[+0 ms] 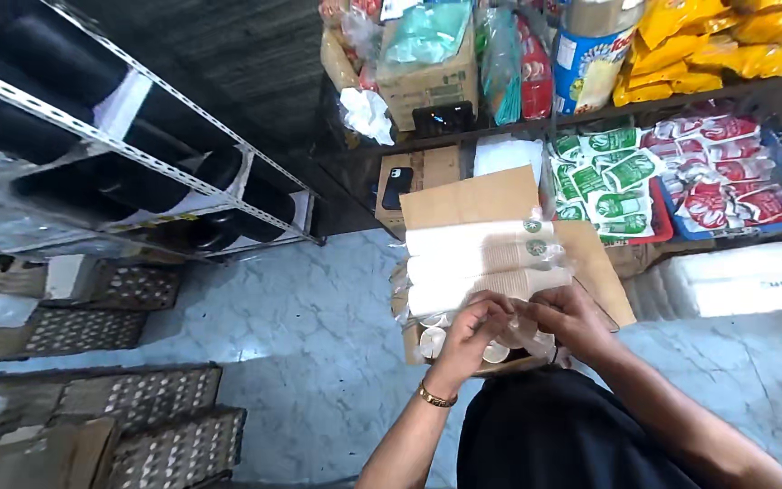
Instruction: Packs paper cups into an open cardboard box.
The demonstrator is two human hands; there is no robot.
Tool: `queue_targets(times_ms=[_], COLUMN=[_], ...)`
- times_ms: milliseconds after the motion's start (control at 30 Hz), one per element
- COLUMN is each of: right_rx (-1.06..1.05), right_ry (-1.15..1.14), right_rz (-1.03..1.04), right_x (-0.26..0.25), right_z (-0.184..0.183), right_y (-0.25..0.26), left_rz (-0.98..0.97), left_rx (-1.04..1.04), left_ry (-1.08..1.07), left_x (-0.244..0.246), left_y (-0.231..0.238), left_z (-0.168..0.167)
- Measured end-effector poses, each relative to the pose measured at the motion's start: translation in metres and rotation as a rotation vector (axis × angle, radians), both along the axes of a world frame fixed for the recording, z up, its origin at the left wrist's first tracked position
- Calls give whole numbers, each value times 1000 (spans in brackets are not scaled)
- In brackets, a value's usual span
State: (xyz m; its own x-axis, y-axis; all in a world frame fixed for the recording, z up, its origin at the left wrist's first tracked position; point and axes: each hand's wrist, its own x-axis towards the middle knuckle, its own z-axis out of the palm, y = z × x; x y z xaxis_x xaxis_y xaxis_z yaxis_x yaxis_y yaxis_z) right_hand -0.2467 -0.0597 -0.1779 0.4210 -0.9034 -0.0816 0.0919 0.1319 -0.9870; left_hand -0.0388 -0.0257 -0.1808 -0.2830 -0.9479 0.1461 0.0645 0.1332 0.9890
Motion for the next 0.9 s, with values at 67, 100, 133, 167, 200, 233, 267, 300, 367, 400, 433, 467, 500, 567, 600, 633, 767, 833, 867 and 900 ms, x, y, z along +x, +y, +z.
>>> queue_targets(times_ms=[67,100,133,167,200,233,267,300,367,400,433,467,500,567,600,633,767,833,867,900], right_rx=[8,9,11,16,26,41,62,86,128,132,118,82,30,-95,-155,-188,-148,-133,-174,-246], right_ry=[-35,-41,-44,-51,-62,-76,-99,-127,-161,-156,-135,-95,-35,119,198,266,386,369,339,288], right_rz=[3,2,2,4,3,0,-3,-10,-20,-11,11,44,81,150,175,186,269,311,307,289], right_x=[1,2,2,2,2,3,3,4,4,3,0,-4,-9,-23,-31,-38,-68,-93,-110,-130], right_z=[-1,-1,-1,-2,-2,-3,-4,-5,-7,-8,-8,-9,-10,-10,-8,-6,12,22,26,29], right_y=[-1,-1,-2,-3,-4,-5,-5,-6,-8,-9,-10,-12,-14,-20,-22,-22,-22,-20,-20,-22], left_rz=[-6,4,17,30,41,49,54,53,49,43,36,37,39,26,29,34,58,109,142,187], left_rx=[45,67,88,109,129,145,155,157,137,109,65,7,-61,-206,-264,-312,-390,-405,-397,-406], left_ry=[146,190,239,280,307,329,348,359,320,282,232,158,59,-210,-396,-604,-983,-950,-932,-913], left_x=[-5,-7,-9,-10,-11,-11,-11,-11,-10,-9,-8,-7,-5,-3,-5,-10,-25,-15,-5,8], left_y=[1,1,1,1,1,1,1,0,-2,-3,-4,-5,-5,-4,-2,0,-2,-7,-9,-12], left_z=[-7,-8,-9,-9,-9,-9,-10,-11,-13,-13,-13,-10,-5,8,15,20,16,27,44,67])
